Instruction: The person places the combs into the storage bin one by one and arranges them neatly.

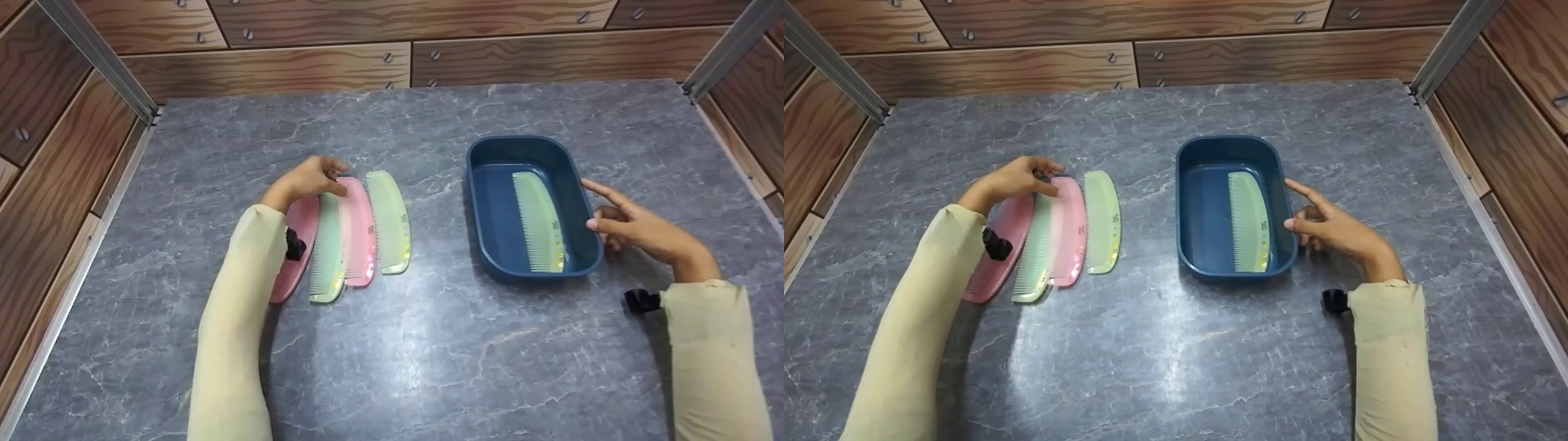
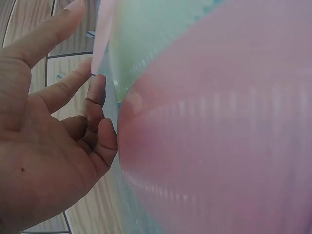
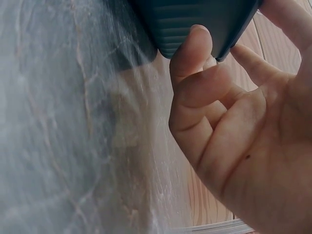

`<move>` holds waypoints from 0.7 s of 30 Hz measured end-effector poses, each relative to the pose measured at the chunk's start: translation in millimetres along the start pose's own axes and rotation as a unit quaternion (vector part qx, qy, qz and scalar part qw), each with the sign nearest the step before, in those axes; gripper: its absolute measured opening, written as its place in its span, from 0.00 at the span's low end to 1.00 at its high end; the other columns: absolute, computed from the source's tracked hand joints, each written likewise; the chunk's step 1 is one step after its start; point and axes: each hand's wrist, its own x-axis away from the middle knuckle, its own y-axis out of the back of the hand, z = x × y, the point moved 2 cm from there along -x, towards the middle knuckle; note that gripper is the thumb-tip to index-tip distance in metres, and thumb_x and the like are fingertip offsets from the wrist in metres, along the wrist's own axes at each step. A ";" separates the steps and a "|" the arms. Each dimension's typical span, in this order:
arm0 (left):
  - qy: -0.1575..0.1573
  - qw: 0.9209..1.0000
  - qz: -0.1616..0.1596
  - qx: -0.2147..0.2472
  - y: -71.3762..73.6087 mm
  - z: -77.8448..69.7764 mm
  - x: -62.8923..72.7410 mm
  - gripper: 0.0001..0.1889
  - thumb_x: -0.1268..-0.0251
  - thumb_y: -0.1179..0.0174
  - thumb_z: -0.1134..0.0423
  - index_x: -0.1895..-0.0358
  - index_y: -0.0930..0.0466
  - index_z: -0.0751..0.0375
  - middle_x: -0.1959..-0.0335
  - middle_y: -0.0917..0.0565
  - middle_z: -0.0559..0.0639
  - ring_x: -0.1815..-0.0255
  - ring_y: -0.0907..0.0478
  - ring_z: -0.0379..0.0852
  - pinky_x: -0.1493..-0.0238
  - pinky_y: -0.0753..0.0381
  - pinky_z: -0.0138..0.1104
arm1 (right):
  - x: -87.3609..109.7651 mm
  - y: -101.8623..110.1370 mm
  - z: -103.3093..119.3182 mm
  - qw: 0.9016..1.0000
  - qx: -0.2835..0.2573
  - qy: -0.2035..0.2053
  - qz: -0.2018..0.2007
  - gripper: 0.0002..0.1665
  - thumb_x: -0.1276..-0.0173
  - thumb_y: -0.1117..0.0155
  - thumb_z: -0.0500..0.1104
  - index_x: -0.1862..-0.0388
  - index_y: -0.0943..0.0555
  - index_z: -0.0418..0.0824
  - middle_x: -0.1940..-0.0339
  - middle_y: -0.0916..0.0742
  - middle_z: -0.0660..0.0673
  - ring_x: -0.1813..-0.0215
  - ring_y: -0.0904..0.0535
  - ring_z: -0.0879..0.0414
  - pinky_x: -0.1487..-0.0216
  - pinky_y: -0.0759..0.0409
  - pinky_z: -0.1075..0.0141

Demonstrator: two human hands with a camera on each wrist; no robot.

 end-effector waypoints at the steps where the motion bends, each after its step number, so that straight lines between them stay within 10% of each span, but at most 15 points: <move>1: 0.000 1.000 0.000 -0.006 -0.2 0.4 0.1 0.29 0.43 0.34 0.64 0.36 0.27 0.65 0.51 0.25 0.57 0.53 0.32 0.47 0.51 0.29 0.35 | 0.0 0.0 0.0 1.000 0.000 0.000 0.000 0.41 0.25 0.49 0.39 0.21 0.54 0.56 0.70 0.23 0.53 0.77 0.28 0.59 0.76 0.25 0.60; 21: 0.010 0.999 0.006 -0.037 -0.4 4.6 -0.2 0.24 0.45 0.33 0.62 0.44 0.21 0.66 0.63 0.25 0.48 0.62 0.33 0.43 0.59 0.33 0.31 | 0.5 -0.9 0.4 1.000 0.006 0.000 -0.005 0.41 0.25 0.49 0.39 0.21 0.54 0.56 0.71 0.24 0.53 0.77 0.30 0.59 0.76 0.27 0.60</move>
